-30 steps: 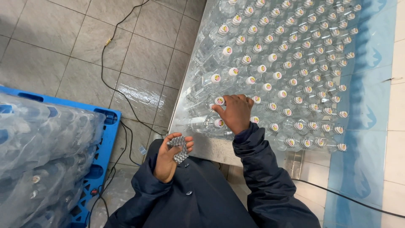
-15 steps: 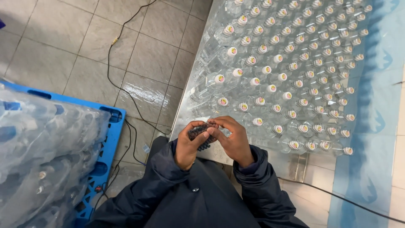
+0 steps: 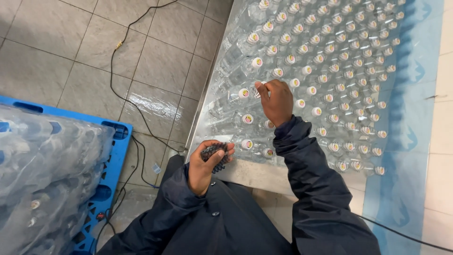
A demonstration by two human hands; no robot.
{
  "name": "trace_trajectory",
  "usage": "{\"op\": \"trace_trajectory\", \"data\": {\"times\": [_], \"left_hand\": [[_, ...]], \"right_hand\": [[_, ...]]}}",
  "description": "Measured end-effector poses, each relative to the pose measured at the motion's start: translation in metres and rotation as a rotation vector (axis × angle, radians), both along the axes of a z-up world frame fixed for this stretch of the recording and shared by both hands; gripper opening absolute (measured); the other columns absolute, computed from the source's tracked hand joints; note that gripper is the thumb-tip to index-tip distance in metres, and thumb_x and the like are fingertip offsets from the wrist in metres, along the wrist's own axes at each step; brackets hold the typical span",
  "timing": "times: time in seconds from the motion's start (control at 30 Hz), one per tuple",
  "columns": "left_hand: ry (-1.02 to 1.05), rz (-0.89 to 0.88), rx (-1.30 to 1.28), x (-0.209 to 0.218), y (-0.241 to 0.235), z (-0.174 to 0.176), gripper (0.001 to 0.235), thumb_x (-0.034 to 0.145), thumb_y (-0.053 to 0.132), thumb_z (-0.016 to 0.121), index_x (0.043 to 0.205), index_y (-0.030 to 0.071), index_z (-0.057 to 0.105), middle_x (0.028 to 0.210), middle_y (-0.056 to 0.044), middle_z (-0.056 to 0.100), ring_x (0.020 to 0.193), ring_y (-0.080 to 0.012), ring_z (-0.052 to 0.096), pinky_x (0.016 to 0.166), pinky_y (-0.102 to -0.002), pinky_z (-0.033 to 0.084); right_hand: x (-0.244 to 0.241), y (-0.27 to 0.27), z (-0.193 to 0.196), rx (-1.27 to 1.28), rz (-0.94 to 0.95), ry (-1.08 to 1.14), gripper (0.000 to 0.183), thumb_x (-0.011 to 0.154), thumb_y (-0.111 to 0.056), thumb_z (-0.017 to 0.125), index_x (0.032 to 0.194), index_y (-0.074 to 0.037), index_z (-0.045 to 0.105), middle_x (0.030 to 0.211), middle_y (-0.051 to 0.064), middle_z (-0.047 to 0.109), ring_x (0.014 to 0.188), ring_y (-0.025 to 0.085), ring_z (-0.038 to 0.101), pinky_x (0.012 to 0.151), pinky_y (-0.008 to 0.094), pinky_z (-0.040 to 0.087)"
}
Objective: The person is capping numerous clear plastic bottles arranged on a metal table. They hold a supply of black caps in their left hand and use their right hand to pick up a cap and screw it onto each bottle. The person moves along the rows of bottles, systematically capping them.
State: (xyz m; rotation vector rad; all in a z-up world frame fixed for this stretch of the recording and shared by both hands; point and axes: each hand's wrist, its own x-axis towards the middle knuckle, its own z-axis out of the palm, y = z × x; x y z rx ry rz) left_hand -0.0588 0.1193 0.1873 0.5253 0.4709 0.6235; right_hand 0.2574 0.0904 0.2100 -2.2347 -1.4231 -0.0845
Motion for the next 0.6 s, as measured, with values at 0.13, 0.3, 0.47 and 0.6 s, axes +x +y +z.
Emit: {"op": "trace_trajectory", "data": {"times": [0.13, 0.3, 0.47, 0.6], "left_hand": [[0.052, 0.076, -0.086, -0.011, 0.007, -0.012, 0.032, 0.098, 0.002, 0.075, 0.125, -0.012, 0.064, 0.121, -0.042, 0.074, 0.115, -0.051, 0.075, 0.086, -0.055, 0.073], [0.064, 0.076, -0.059, -0.022, 0.014, -0.022, 0.029, 0.101, 0.002, 0.073, 0.125, -0.011, 0.065, 0.122, -0.041, 0.075, 0.116, -0.0495, 0.075, 0.087, -0.054, 0.073], [0.089, 0.074, -0.07, -0.023, 0.019, -0.018, 0.031, 0.098, 0.001, 0.075, 0.125, -0.011, 0.066, 0.119, -0.04, 0.076, 0.112, -0.0497, 0.077, 0.084, -0.055, 0.073], [0.091, 0.049, -0.086, -0.019, 0.019, -0.021, 0.031, 0.097, 0.0, 0.076, 0.125, -0.011, 0.066, 0.119, -0.041, 0.076, 0.112, -0.0499, 0.077, 0.083, -0.055, 0.073]], "right_hand": [[0.016, 0.013, -0.02, -0.151, -0.064, 0.006, 0.051, 0.118, -0.048, 0.065, 0.085, -0.009, 0.07, 0.083, 0.011, 0.066, 0.089, 0.039, 0.07, 0.086, 0.05, 0.056], [0.005, 0.024, -0.019, -0.224, -0.096, 0.021, 0.045, 0.112, -0.048, 0.071, 0.088, -0.01, 0.075, 0.088, 0.013, 0.068, 0.092, 0.041, 0.069, 0.086, 0.053, 0.056], [-0.017, 0.026, -0.008, -0.31, -0.074, -0.046, 0.042, 0.108, -0.057, 0.072, 0.104, -0.015, 0.08, 0.101, 0.007, 0.074, 0.104, 0.033, 0.073, 0.092, 0.045, 0.059], [-0.032, 0.029, -0.014, -0.357, -0.12, -0.083, 0.053, 0.104, -0.062, 0.073, 0.114, -0.01, 0.08, 0.108, 0.01, 0.075, 0.108, 0.035, 0.073, 0.096, 0.047, 0.058]]}}
